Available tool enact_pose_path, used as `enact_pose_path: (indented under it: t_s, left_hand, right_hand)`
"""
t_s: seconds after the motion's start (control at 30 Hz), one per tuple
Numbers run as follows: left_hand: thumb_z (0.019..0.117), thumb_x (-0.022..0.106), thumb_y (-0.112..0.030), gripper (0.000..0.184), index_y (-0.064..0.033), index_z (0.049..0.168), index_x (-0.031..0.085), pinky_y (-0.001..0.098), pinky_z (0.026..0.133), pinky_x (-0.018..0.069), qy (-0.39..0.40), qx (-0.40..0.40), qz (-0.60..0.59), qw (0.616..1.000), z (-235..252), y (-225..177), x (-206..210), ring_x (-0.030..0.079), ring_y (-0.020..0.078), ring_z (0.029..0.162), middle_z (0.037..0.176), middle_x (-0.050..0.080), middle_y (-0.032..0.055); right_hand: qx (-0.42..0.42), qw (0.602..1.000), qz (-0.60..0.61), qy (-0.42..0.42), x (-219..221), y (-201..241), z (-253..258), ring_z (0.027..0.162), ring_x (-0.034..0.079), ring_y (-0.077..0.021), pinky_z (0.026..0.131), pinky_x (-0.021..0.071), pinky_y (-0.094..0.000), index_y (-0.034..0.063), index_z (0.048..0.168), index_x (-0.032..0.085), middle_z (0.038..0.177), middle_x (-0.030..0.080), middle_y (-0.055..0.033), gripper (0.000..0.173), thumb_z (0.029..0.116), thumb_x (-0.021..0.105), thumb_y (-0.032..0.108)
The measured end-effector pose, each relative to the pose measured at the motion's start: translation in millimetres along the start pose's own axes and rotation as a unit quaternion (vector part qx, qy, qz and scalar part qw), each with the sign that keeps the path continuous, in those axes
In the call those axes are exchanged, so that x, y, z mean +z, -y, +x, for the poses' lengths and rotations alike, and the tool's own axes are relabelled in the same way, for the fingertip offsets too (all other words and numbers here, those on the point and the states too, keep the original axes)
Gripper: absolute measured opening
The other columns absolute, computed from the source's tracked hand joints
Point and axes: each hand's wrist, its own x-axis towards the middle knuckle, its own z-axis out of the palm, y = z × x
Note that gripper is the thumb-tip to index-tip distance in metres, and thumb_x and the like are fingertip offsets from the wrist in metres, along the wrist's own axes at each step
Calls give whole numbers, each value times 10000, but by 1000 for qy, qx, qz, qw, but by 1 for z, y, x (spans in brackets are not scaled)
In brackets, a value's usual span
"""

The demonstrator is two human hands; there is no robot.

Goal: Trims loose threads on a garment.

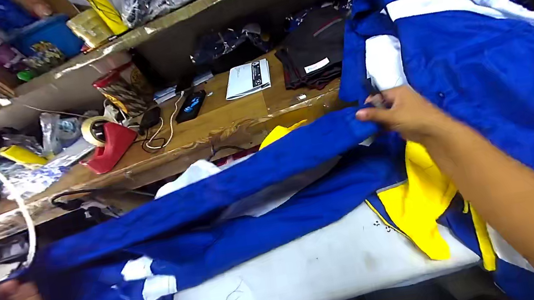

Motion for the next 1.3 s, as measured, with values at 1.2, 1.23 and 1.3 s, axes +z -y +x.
enact_pose_path:
  t_s: [1.2, 1.23, 1.3]
  left_hand:
    - [1006, 564, -40, 219, -27, 885, 746, 152, 677, 516, 505, -6, 91, 858, -365, 179, 315, 622, -25, 717, 780, 696, -46]
    - [1001, 570, -35, 210, -20, 892, 749, 153, 682, 521, 500, 0, 87, 862, -365, 179, 315, 628, -23, 723, 790, 702, -38]
    - [994, 575, -24, 193, -7, 905, 745, 153, 697, 534, 488, 24, 85, 869, -366, 180, 315, 636, -21, 736, 811, 710, -28]
  right_hand:
    - [-254, 950, -173, -58, 44, -69, -37, 721, 602, -25, 644, 486, -167, 73, 993, 801, 823, 695, -26, 179, 902, 680, 169]
    - [-269, 944, -178, -65, 45, -69, -37, 734, 617, -35, 650, 495, -170, 72, 977, 797, 827, 701, -35, 167, 904, 679, 165]
    - [-283, 940, -179, -61, 48, -69, -39, 748, 615, -38, 648, 492, -167, 70, 1040, 794, 857, 695, -41, 197, 926, 672, 176]
